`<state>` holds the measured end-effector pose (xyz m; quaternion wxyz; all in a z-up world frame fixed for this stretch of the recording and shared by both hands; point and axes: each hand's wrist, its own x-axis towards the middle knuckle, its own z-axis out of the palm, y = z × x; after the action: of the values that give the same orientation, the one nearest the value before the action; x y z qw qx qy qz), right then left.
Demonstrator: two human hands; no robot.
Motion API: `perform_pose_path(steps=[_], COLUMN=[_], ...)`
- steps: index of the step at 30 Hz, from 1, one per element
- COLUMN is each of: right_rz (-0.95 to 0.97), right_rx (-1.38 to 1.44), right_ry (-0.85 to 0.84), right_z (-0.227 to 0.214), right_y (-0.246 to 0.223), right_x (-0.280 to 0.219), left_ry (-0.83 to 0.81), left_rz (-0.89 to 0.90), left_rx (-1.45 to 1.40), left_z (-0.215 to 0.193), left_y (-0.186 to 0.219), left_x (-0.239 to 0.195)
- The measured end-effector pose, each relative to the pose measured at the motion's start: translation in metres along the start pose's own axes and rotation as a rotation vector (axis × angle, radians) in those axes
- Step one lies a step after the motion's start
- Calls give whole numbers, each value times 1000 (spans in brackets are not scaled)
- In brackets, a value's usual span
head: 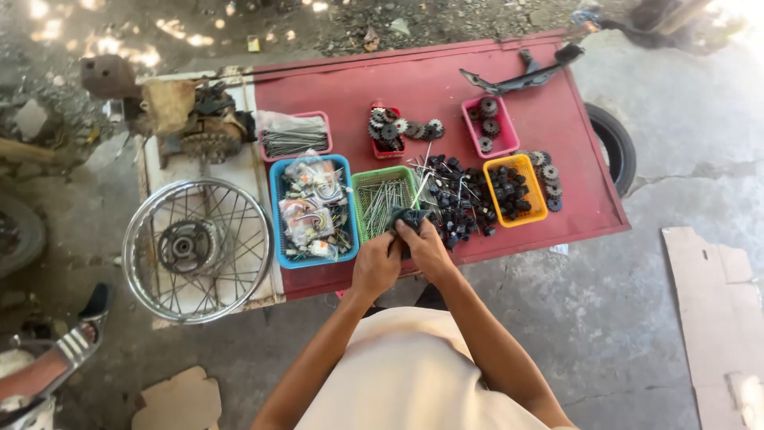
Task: The person stands at a red table outdoors and wipes small black mechanical parts with a dark cloth. They pick up parts from a yellow basket, wipe them, and place them back into the basket. The table also holds other baskets with gears and metal rods.
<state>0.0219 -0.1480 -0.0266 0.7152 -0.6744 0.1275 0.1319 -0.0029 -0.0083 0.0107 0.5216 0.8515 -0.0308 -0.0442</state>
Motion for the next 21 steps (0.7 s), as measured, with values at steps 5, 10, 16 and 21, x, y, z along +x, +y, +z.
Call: perform_pose_path(steps=[5, 10, 16, 21], right_rz=[-61, -66, -104, -106], right_rx=[-51, 16, 152, 53], right_ry=[-44, -77, -46, -118], right_z=[-22, -63, -144, -176], right_y=[-8, -22, -95, -92], right_x=[-4, 22, 40, 47], left_ry=[48, 92, -264, -168], left_rz=[29, -43, -404, -469], left_rx=[55, 23, -500, -534], left_z=[14, 37, 79, 112], left_y=[21, 43, 86, 102], left_x=[-9, -4, 1, 5])
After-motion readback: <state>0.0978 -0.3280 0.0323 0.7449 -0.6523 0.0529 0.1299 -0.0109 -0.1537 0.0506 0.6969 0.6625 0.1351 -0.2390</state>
